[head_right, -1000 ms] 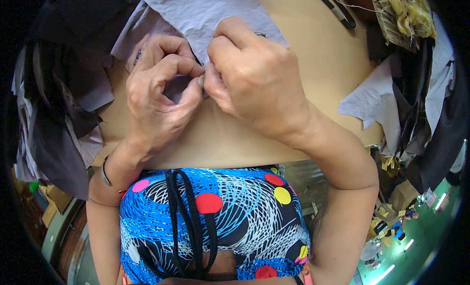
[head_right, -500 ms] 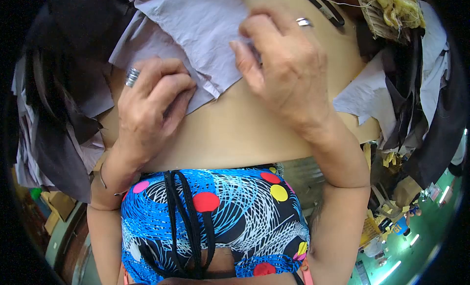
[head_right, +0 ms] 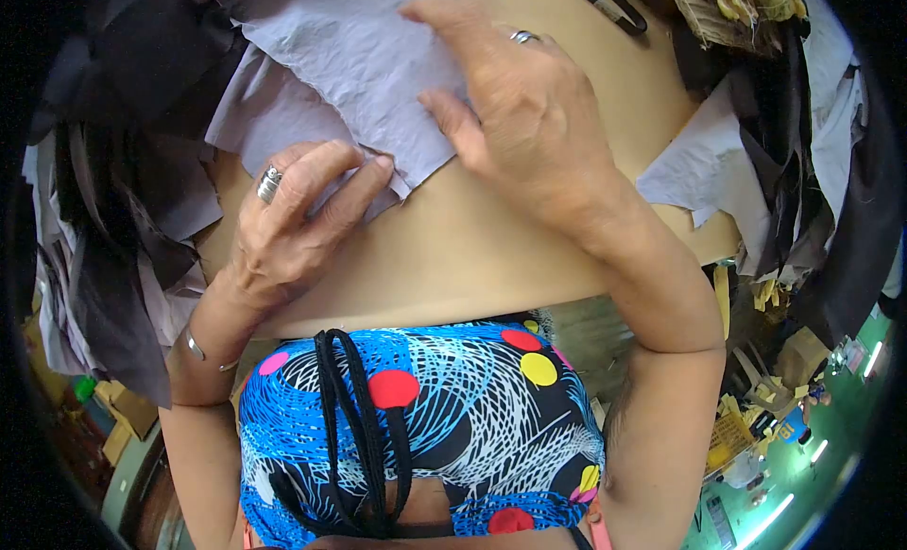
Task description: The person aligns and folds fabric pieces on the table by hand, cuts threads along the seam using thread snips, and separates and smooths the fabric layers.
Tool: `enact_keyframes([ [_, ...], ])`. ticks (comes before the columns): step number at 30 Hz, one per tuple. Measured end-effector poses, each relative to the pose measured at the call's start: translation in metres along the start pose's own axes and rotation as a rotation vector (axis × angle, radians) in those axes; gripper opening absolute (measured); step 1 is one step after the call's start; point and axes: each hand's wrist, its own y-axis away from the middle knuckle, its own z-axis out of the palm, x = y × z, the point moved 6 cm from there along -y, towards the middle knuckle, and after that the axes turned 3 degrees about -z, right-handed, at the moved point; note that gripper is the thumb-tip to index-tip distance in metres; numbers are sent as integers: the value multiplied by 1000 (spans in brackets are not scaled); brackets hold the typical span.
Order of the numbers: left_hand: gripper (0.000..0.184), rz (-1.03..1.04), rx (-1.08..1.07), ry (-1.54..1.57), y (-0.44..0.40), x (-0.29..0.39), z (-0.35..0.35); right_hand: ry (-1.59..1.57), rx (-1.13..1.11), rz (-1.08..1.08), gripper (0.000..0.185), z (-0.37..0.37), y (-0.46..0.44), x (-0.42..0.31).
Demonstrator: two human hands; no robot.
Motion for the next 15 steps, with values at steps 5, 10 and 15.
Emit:
enact_keyframes([
  [5, 45, 49, -36, -31, 1, -1, 1, -253, -27, 135, 49, 2, 2, 9],
  [10, 42, 87, -135, -106, -2, 3, 0, -94, -47, 15, 44, 0, 1, 6],
  [15, 44, 61, -143, -189, -1, 3, 2, -25, -51, -33, 41, 1, 0, 5],
])
